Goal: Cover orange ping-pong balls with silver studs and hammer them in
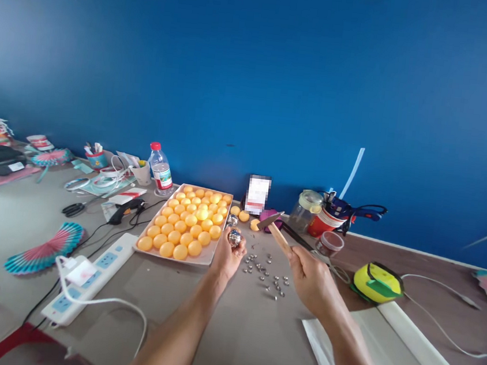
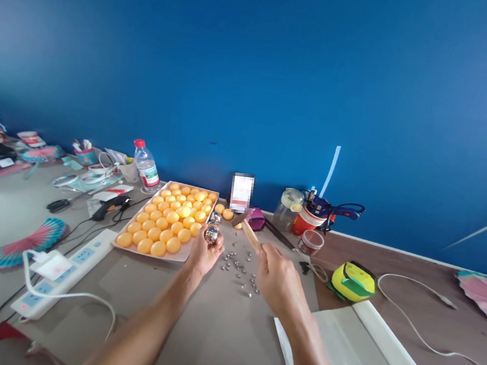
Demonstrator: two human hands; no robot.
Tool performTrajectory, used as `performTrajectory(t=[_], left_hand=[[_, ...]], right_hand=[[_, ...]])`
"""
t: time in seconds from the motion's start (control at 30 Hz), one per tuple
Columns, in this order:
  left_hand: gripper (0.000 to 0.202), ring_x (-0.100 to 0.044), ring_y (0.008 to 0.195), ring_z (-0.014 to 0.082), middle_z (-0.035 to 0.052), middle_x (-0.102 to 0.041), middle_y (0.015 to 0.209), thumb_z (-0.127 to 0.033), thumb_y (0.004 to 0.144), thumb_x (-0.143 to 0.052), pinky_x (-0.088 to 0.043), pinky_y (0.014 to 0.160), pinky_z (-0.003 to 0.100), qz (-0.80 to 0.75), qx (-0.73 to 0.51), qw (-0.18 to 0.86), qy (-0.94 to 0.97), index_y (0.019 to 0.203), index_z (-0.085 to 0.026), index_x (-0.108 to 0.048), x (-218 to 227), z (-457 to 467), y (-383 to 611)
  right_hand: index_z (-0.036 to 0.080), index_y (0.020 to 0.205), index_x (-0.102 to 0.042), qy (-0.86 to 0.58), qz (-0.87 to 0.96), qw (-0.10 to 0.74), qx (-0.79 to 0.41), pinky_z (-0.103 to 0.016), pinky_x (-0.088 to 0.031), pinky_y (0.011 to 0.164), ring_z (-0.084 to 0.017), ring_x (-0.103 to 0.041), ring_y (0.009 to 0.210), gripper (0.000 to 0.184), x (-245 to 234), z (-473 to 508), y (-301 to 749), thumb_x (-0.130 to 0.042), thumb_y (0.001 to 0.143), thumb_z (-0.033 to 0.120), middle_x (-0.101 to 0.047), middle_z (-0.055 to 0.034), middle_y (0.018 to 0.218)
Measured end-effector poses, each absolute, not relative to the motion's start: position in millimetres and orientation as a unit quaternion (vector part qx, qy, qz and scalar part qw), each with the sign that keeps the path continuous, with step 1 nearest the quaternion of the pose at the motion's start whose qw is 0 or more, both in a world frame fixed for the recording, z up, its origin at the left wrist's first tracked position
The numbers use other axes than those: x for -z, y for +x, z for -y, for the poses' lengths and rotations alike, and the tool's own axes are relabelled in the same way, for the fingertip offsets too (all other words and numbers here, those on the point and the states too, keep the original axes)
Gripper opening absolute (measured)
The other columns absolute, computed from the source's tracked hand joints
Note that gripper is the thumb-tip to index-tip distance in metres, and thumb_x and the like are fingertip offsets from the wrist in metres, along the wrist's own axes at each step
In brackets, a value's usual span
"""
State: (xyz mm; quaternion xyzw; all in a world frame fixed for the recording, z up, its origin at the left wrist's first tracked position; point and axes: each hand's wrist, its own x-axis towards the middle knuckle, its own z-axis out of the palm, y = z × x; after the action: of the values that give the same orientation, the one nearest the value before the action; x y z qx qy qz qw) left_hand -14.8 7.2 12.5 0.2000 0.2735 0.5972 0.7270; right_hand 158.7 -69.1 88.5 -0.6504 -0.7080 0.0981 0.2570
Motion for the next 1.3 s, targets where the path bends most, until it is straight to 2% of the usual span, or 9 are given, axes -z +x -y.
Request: performTrajectory(t=[0.23, 0.43, 0.6, 0.77, 1.0, 1.17, 1.3], left_hand=[[0.024, -0.034, 0.039, 0.0065, -0.0039, -0.045, 0.05, -0.042, 0.078, -0.047, -0.025, 0.046, 0.022, -0.265, -0.596, 0.731, 0.2, 0.073, -0.019, -0.045, -7, -10, -15], [0.011, -0.028, 0.037, 0.0053, -0.0042, -0.045, 0.05, -0.028, 0.076, -0.048, -0.024, 0.046, 0.021, -0.265, -0.597, 0.73, 0.199, 0.073, -0.019, -0.043, -12, -10, -15], [0.013, -0.03, 0.038, 0.0056, -0.0034, -0.045, 0.051, -0.029, 0.077, -0.047, -0.024, 0.045, 0.022, -0.254, -0.589, 0.739, 0.205, 0.071, -0.019, -0.041, -14, -8, -13], [0.015, -0.037, 0.045, 0.0065, -0.0045, -0.044, 0.053, -0.027, 0.074, -0.052, -0.028, 0.049, 0.021, -0.254, -0.6, 0.73, 0.208, 0.071, -0.019, -0.04, -13, -5, -12], [0.014, -0.027, 0.038, 0.0049, -0.0042, -0.044, 0.051, -0.031, 0.079, -0.044, -0.025, 0.046, 0.021, -0.252, -0.583, 0.739, 0.224, 0.074, -0.019, -0.043, -12, -7, -14], [0.014, -0.034, 0.041, 0.0067, -0.0053, -0.04, 0.049, -0.031, 0.077, -0.046, -0.026, 0.046, 0.021, -0.271, -0.605, 0.715, 0.222, 0.072, -0.019, -0.041, -13, -6, -12], [0.019, -0.035, 0.041, 0.0071, -0.0044, -0.041, 0.049, -0.038, 0.078, -0.045, -0.027, 0.046, 0.022, -0.294, -0.607, 0.698, 0.242, 0.075, -0.019, -0.045, -15, -6, -11]], right_hand=[[0.022, 0.073, -0.044, -0.654, 0.705, 0.251, -0.112, -0.023, -0.028, 0.05, -0.013, -0.046, 0.051, 0.022, -88, 69, 158, -0.03, 0.087, 0.031, -0.051, 0.0014, 0.057], [0.021, 0.071, -0.042, -0.637, 0.719, 0.254, -0.113, -0.022, -0.027, 0.05, -0.012, -0.043, 0.048, 0.024, -90, 71, 156, -0.029, 0.088, 0.032, -0.051, 0.0016, 0.06], [0.02, 0.074, -0.045, -0.641, 0.715, 0.261, -0.102, -0.022, -0.025, 0.049, -0.012, -0.045, 0.051, 0.024, -83, 73, 140, -0.03, 0.089, 0.031, -0.053, 0.0003, 0.063], [0.02, 0.073, -0.046, -0.638, 0.732, 0.204, -0.127, -0.023, -0.022, 0.048, -0.012, -0.047, 0.053, 0.022, -69, 69, 125, -0.031, 0.087, 0.024, -0.057, -0.0012, 0.07], [0.02, 0.074, -0.043, -0.624, 0.711, 0.303, -0.114, -0.022, -0.027, 0.049, -0.012, -0.043, 0.049, 0.023, -80, 73, 139, -0.029, 0.089, 0.031, -0.049, 0.001, 0.059], [0.02, 0.071, -0.045, -0.612, 0.745, 0.229, -0.134, -0.023, -0.024, 0.048, -0.012, -0.045, 0.05, 0.024, -73, 72, 131, -0.03, 0.088, 0.027, -0.055, -0.0007, 0.065], [0.02, 0.072, -0.044, -0.615, 0.73, 0.274, -0.121, -0.022, -0.025, 0.048, -0.011, -0.043, 0.049, 0.024, -77, 74, 133, -0.029, 0.089, 0.03, -0.05, 0.0012, 0.059]])
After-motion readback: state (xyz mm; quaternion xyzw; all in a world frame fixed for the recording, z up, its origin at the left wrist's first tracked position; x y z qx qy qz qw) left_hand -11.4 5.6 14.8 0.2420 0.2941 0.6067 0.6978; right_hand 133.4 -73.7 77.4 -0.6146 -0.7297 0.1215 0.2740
